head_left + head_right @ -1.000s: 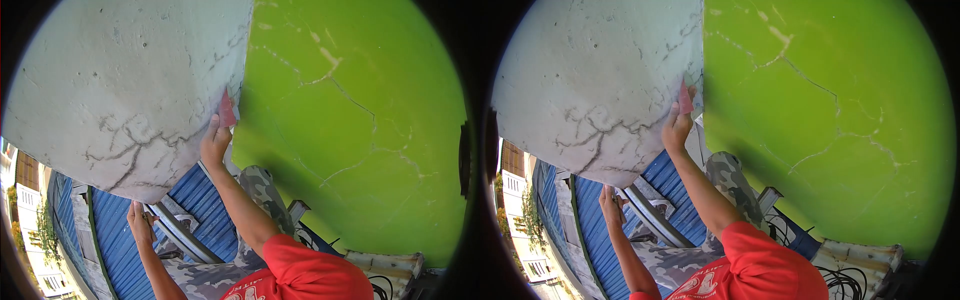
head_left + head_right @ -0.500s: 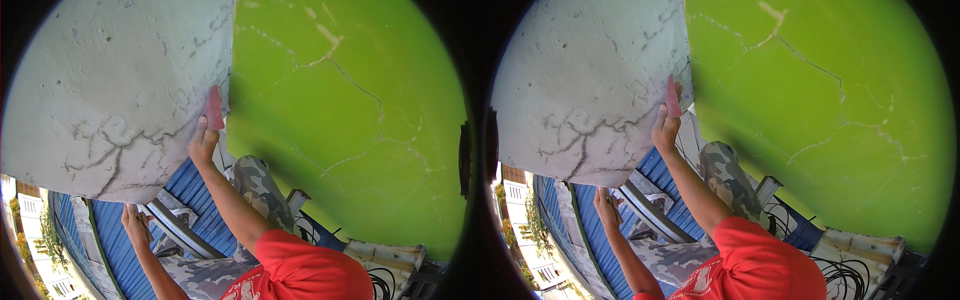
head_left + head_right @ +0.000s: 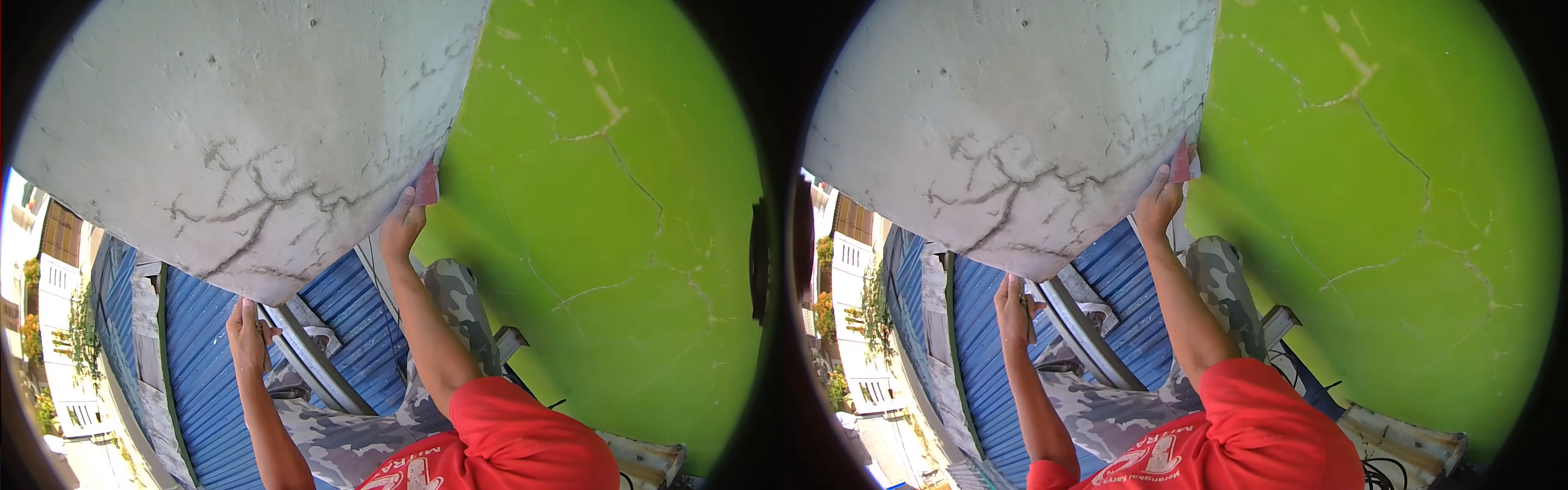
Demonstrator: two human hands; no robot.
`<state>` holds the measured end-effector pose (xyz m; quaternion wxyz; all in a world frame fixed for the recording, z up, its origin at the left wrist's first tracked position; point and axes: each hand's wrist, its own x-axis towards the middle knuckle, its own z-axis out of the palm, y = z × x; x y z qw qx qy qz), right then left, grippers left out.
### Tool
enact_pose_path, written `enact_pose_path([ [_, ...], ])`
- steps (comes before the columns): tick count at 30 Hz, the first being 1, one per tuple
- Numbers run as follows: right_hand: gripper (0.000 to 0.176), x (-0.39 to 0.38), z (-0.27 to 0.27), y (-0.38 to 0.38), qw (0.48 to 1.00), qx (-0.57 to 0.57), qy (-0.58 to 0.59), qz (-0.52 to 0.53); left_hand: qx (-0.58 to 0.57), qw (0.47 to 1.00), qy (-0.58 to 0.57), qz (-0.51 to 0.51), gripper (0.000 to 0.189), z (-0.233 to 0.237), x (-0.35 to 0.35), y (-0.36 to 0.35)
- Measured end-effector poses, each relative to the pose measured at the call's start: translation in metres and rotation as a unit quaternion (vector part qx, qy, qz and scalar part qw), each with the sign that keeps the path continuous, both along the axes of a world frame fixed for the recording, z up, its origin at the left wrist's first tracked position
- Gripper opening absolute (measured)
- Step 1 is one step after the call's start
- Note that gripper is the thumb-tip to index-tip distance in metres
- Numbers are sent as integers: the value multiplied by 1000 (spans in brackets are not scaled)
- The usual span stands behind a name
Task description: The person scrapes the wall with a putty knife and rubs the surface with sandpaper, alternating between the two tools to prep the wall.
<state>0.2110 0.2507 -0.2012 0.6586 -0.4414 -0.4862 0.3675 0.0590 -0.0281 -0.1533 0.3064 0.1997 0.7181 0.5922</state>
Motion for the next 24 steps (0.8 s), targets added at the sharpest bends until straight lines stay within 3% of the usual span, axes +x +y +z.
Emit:
enact_pose_path([
  [2,49,-14,2,-40,1000,18,-10,19,5,1000,2,8,45,3,4,-1],
  [3,49,-42,11,-78,993,103,-53,-36,10,1000,5,5,45,4,6,5],
  [5,49,-69,8,-146,978,168,-105,60,15,1000,-13,16,44,2,6,7],
  [8,48,-52,-12,-132,960,212,-141,117,21,1000,-13,10,45,5,4,3],
  [10,43,-40,24,-95,982,177,-68,9,8,1000,-1,6,45,13,5,6],
  [12,45,-32,47,-60,995,-53,67,51,-5,1000,-10,4,46,11,3,2],
  [13,46,-28,60,-41,975,-161,142,56,-6,1000,-1,-6,47,8,2,1],
  [15,48,-41,78,-48,973,-142,178,29,-2,1000,-3,-6,47,8,5,3],
  [16,50,-60,60,-80,994,-10,112,15,3,1000,1,10,47,10,7,6],
  [18,50,-77,51,-155,990,119,-62,38,23,999,-14,23,46,8,11,7],
  [19,49,-73,50,-158,987,129,-37,91,23,1000,-13,16,45,7,12,11],
  [21,48,-60,58,-122,992,113,-12,48,16,1000,-10,20,45,9,8,5],
  [23,52,-24,87,-46,990,-72,87,81,0,1000,7,5,46,9,5,3],
  [24,52,-25,87,-34,991,-66,104,52,-12,1000,18,-3,46,10,6,4],
])
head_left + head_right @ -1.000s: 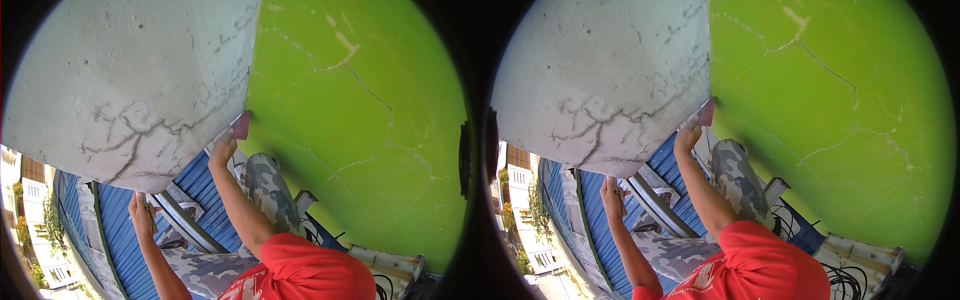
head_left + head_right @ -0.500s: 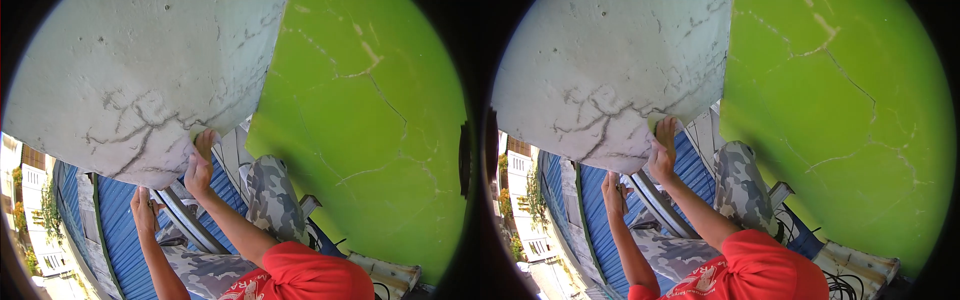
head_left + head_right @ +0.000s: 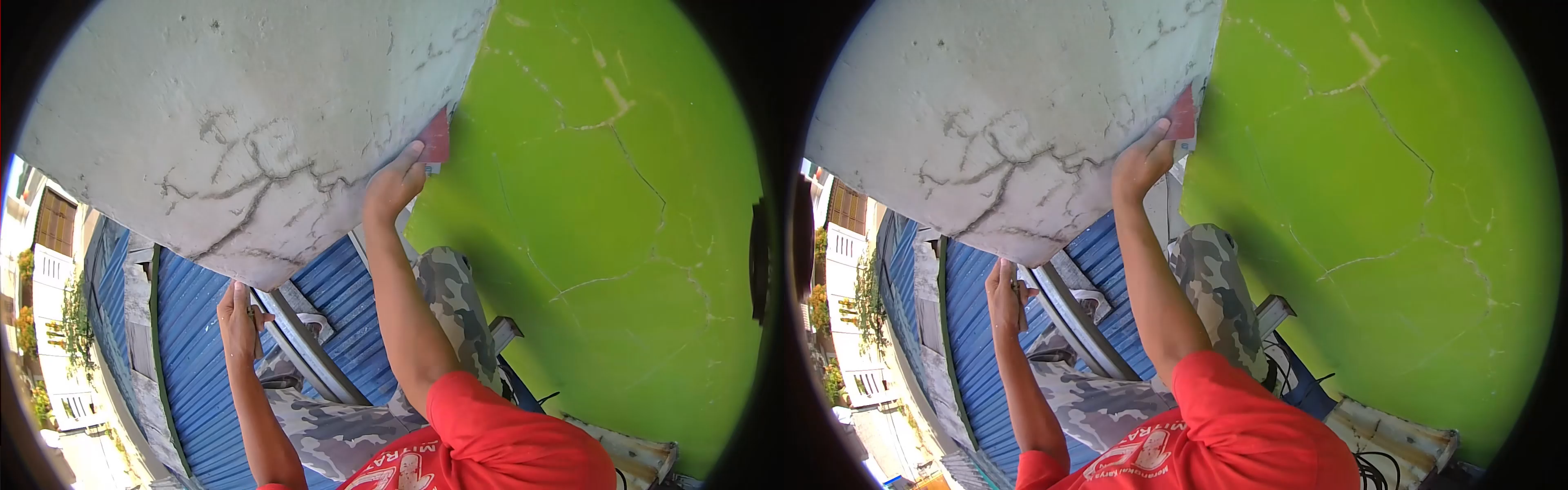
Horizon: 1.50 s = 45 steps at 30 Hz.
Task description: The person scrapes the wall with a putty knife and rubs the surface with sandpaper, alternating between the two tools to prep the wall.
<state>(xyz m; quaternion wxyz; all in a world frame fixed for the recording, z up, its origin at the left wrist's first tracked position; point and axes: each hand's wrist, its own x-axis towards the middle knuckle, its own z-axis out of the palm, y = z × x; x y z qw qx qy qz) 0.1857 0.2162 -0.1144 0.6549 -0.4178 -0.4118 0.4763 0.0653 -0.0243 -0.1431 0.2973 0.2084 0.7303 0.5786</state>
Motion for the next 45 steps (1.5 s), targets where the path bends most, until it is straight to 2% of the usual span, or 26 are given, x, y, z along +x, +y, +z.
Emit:
enact_pose_path([
  [2,51,-8,0,22,997,16,40,-70,-12,1000,17,3,47,5,4,6],
  [4,51,-33,-18,-41,978,160,-91,-100,-3,1000,19,13,46,3,4,7],
  [5,52,-43,-28,-79,952,228,-161,-126,-2,1000,21,13,45,2,5,8],
  [7,52,-39,-26,-87,919,274,-237,-157,6,1000,5,0,45,3,0,9],
  [9,53,-23,-26,-49,936,243,-208,-146,-1,1000,-7,-7,46,5,-4,-1],
  [10,53,-5,-6,-9,989,103,-84,-59,5,1000,-10,-8,47,5,-7,4],
  [12,54,5,4,5,999,-36,33,18,-11,1000,-12,-6,47,6,-4,-8],
  [13,54,-2,0,3,999,-7,32,5,-13,1000,-6,-3,48,7,-2,-7],
  [15,54,-22,-13,-27,988,132,-66,-33,-14,1000,5,-4,48,7,1,3],
  [16,54,-37,-31,-70,957,232,-165,-58,-7,1000,-14,-2,48,9,0,3],
  [17,54,-45,-49,-101,939,285,-192,-14,8,1000,-19,2,48,8,-1,6],
  [19,51,-34,-55,-86,932,315,-181,1,26,999,-30,9,48,6,-1,1],
  [21,49,-6,-11,-24,951,256,-162,-57,10,1000,-10,-2,48,8,-2,2],
  [25,53,-22,-9,-27,977,183,-95,-51,-7,1000,9,-9,47,10,-1,3],
  [27,55,-34,-17,-56,962,241,-126,-34,-13,1000,7,-4,47,13,3,4],
  [28,55,-47,-37,-105,936,303,-180,-11,13,1000,-14,-4,47,5,-1,1],
  [29,48,-53,-48,-120,940,290,-178,15,17,1000,-18,-4,47,2,-2,2],
  [31,49,-38,-42,-89,931,314,-187,-4,23,999,-26,4,47,-1,-6,-3],
  [32,49,-22,-32,-39,964,200,-177,-12,7,1000,-20,5,49,2,-7,-4],
  [34,50,-16,-24,-16,981,105,-163,-14,-9,1000,-10,-13,49,3,-8,-4],
  [37,50,-27,-6,-29,973,186,-128,-48,-11,1000,-5,-6,48,8,-6,-3],
  [39,49,-50,-35,-60,945,294,-131,-62,-1,1000,-15,10,48,4,-3,0],
  [42,48,-36,-47,-105,929,308,-206,13,13,1000,-26,-12,48,5,-7,0],
  [43,49,-28,-35,-86,926,310,-216,4,8,1000,-29,-10,48,5,-8,-4],
  [44,48,-18,-14,-51,928,305,-207,-51,-16,999,-27,-19,49,4,-13,-5],
  [45,46,0,20,-10,984,153,-88,-6,-16,999,-21,-20,50,4,-12,-5],
])
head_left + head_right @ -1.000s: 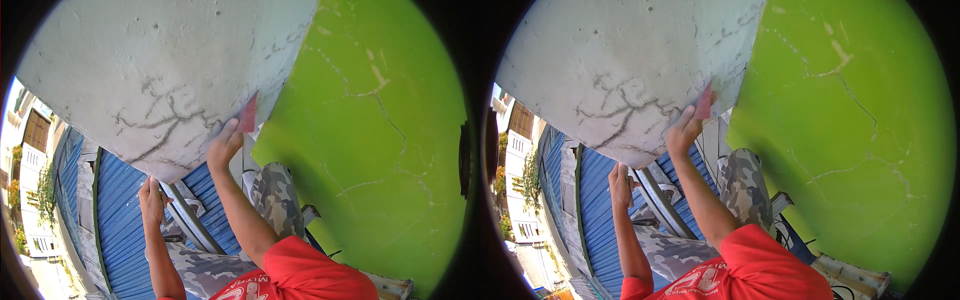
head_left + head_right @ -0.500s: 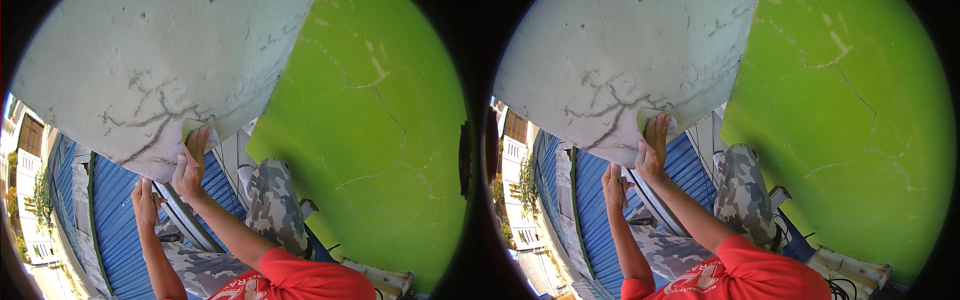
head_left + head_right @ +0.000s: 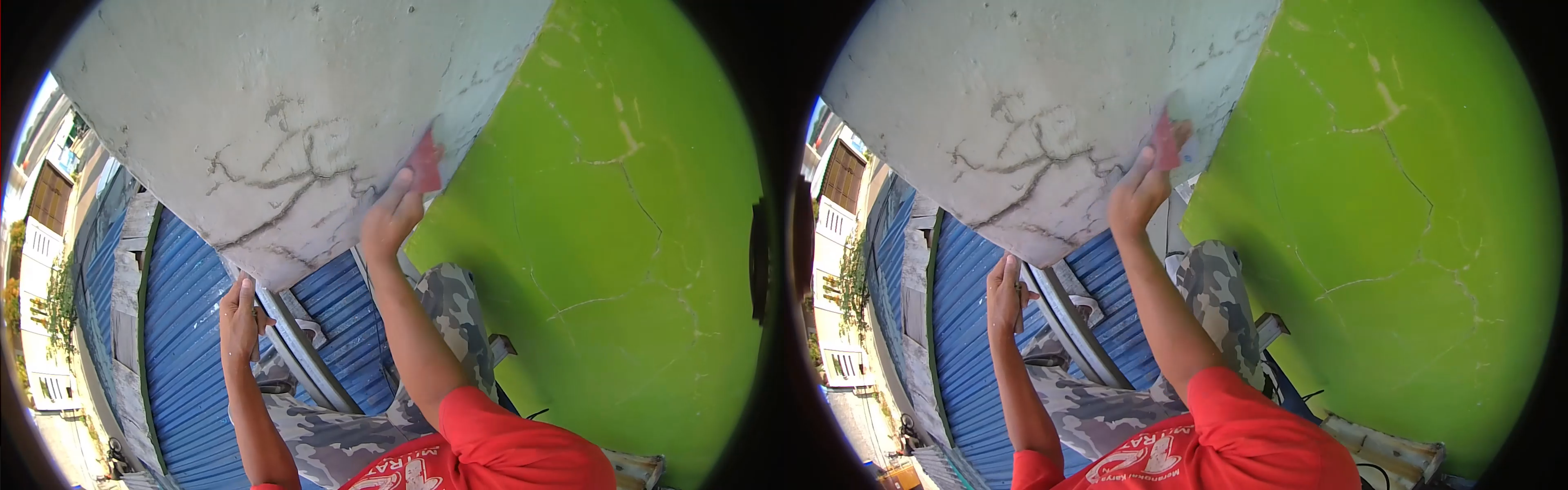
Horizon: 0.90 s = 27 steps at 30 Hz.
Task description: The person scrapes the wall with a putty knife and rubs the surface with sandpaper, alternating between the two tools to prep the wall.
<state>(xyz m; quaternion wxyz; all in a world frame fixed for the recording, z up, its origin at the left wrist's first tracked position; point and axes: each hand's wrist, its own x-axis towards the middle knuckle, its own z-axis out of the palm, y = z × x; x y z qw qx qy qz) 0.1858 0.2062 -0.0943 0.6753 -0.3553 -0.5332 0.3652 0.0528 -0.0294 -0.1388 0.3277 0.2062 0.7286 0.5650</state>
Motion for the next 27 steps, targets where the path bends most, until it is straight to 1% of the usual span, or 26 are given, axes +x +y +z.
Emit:
enact_pose_path([
  [1,46,1,11,8,995,-84,56,22,-5,1000,6,-4,50,2,2,-1],
  [2,45,2,22,16,978,-167,119,37,-5,1000,16,-10,50,5,1,0],
  [3,46,-5,23,12,979,-161,126,25,-18,1000,19,-8,51,2,-1,1],
  [4,45,-16,4,-14,997,-65,37,22,-14,1000,13,-6,51,4,-1,0],
  [5,44,-27,-16,-40,998,41,-46,6,-8,1000,6,-6,51,5,-2,0],
  [6,43,-38,-35,-67,983,145,-109,-15,-5,1000,-3,-5,51,4,-1,1],
  [7,42,-40,-46,-105,950,255,-183,3,6,1000,-13,-12,51,3,-2,-1],
  [8,44,-38,-80,-111,907,325,-258,74,1,1000,-13,-12,51,3,0,-2],
  [9,46,-29,-80,-98,889,360,-272,72,-5,1000,-13,-13,51,4,1,-3],
  [10,48,-21,-78,-69,868,402,-282,73,-3,1000,-11,-8,51,4,-1,-1],
  [11,47,-14,-40,-47,891,380,-250,21,7,1000,-8,-8,51,5,-2,4],
  [12,47,-12,3,-13,915,359,-181,-36,5,1000,-11,-5,51,6,-1,3],
  [13,49,-4,36,15,935,304,-173,-59,0,1000,-13,-3,51,7,2,-1],
  [14,49,-3,54,34,957,257,-122,-61,-9,1000,-8,-9,51,6,1,-1],
  [16,48,-18,62,29,963,248,-88,-65,2,1000,-8,1,50,1,2,0],
  [17,47,-25,46,7,949,289,-105,-68,-2,1000,13,0,48,4,4,0],
  [18,46,-27,21,-19,934,325,-125,-74,2,1000,6,6,48,6,3,1],
  [20,44,-21,-63,-76,888,363,-278,51,4,1000,-10,6,48,8,4,0],
  [22,45,-5,-82,-61,844,416,-332,72,14,1000,-17,-6,49,12,3,-2],
  [23,45,2,-83,-50,818,444,-355,86,17,1000,-13,-7,49,14,2,0],
  [24,45,0,-46,-37,856,405,-321,8,13,1000,-15,-9,50,13,3,-2],
  [25,47,-5,-1,-17,886,387,-252,-46,2,1000,-21,-4,51,10,2,-3],
  [26,49,-6,41,1,905,359,-217,-72,4,1000,-27,-6,51,10,2,-3],
  [27,50,-6,75,14,931,303,-195,-57,12,999,-29,-2,51,10,3,-1],
])
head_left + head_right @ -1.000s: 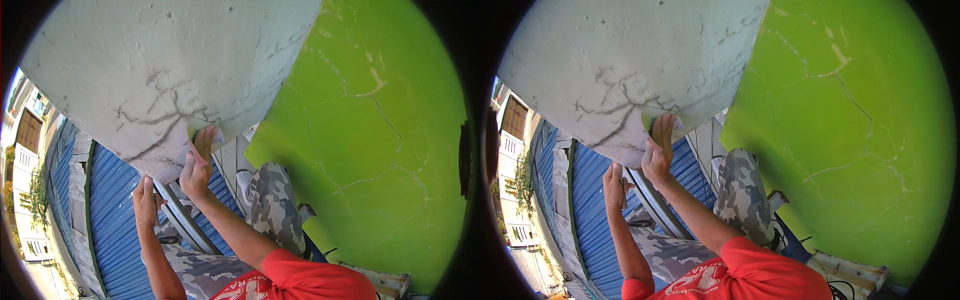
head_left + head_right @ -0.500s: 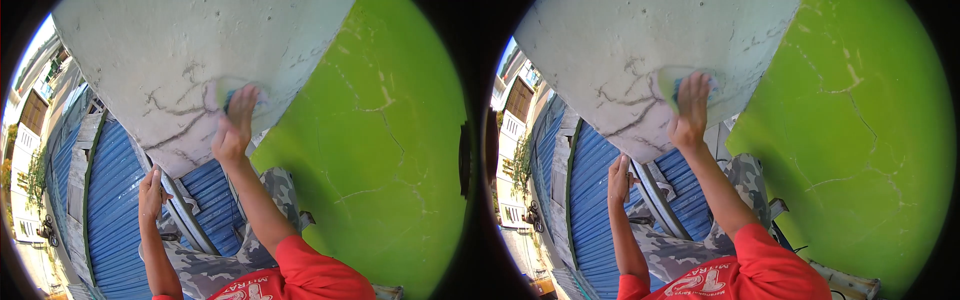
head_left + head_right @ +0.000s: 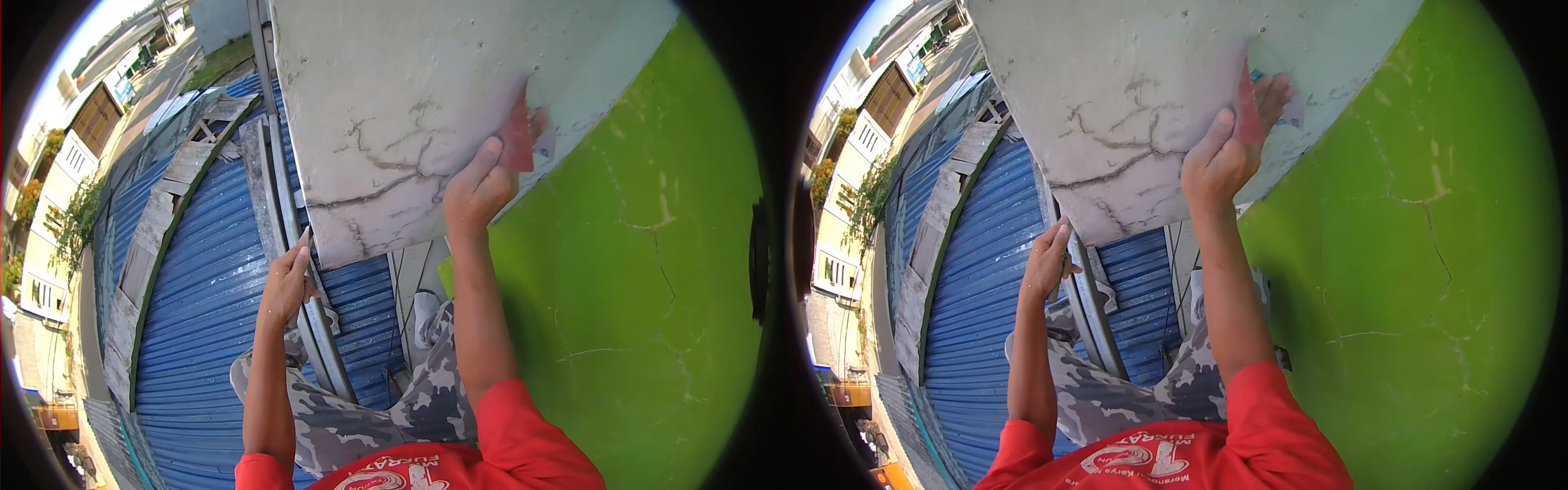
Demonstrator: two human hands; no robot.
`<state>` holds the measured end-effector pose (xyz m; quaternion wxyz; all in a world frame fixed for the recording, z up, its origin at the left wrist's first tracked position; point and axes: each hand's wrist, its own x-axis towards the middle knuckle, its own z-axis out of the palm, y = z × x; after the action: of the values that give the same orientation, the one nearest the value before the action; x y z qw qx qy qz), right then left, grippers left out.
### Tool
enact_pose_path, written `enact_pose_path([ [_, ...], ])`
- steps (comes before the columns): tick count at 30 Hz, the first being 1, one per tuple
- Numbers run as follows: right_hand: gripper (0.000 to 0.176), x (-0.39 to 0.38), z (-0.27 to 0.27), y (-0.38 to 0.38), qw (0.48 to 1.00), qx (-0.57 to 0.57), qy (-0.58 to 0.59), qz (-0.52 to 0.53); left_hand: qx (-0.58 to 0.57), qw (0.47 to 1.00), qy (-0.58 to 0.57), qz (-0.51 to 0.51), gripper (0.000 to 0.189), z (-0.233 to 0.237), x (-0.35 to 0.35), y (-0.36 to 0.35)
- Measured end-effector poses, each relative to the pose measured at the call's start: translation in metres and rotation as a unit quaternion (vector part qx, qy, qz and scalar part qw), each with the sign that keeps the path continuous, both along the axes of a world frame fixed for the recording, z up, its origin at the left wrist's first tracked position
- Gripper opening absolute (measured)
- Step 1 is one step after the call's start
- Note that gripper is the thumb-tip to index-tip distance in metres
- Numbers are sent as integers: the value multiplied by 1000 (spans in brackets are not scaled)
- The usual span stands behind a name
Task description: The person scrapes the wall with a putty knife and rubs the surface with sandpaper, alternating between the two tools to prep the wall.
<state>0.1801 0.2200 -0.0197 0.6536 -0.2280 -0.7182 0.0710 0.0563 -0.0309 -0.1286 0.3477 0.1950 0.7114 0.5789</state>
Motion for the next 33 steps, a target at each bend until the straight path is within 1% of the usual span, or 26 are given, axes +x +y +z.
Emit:
enact_pose_path([
  [2,50,-11,9,-3,1000,4,-3,20,10,1000,-2,4,50,-2,1,-1],
  [4,49,-24,-33,-31,988,139,-52,35,4,1000,7,15,49,1,4,1],
  [5,47,-18,-79,-60,977,144,-142,71,0,1000,8,20,48,0,5,1],
  [6,43,-8,-128,-74,946,194,-226,127,-5,1000,-2,7,45,2,4,-1],
  [8,42,10,-145,-59,891,260,-330,175,-3,1000,-10,10,45,-3,2,-1],
  [10,46,17,-115,-33,884,294,-331,150,-17,1000,-16,7,45,2,2,-2],
  [11,51,20,-85,-15,899,304,-299,103,-16,1000,-24,5,45,0,1,-3],
  [12,58,17,-47,-8,936,254,-225,95,-15,1000,-17,4,45,0,0,-1],
  [13,57,5,-11,7,957,248,-144,39,-17,1000,-13,7,46,1,2,-2],
  [15,51,-7,50,12,961,269,-54,41,-22,1000,-4,9,46,1,3,-3],
  [16,50,-16,59,9,959,278,-20,52,-23,1000,5,10,47,3,3,-5],
  [18,48,-34,27,-13,958,274,-62,55,-19,1000,-6,7,48,3,-1,-8],
  [19,48,-35,-1,-26,957,272,-85,53,-17,1000,-13,1,48,1,-1,-9],
  [20,46,-28,-46,-39,942,285,-161,77,1,1000,-22,-1,48,0,0,-10],
  [21,53,-16,-91,-45,900,321,-259,142,12,999,-30,-7,47,-5,-5,-12],
  [22,56,-2,-136,-48,851,319,-362,208,24,999,-38,-16,47,-14,-10,-14],
  [23,54,11,-168,-48,794,349,-441,230,36,998,-47,-27,47,-24,-12,-18],
  [25,54,24,-172,-43,730,387,-514,230,28,997,-44,-53,48,-29,-14,-21],
  [26,54,27,-167,-32,730,399,-512,215,17,998,-37,-53,48,-28,-13,-21],
  [27,54,25,-149,-27,749,408,-484,194,3,998,-34,-48,49,-29,-12,-23],
  [28,54,24,-131,-22,768,415,-457,173,20,997,-57,-49,49,-35,-13,-24],
  [29,54,12,-95,-20,805,416,-399,137,17,997,-56,-46,49,-34,-12,-25],
  [30,53,0,-53,-27,856,384,-332,100,13,997,-54,-44,50,-28,-10,-25],
  [31,52,-10,-28,-33,898,347,-263,60,10,998,-53,-43,50,-22,-7,-25],
  [32,53,-17,-30,-37,904,342,-251,51,-4,998,-52,-42,50,-17,-7,-26],
  [33,53,-24,-33,-45,910,338,-238,44,14,997,-53,-46,51,-21,-11,-29],
])
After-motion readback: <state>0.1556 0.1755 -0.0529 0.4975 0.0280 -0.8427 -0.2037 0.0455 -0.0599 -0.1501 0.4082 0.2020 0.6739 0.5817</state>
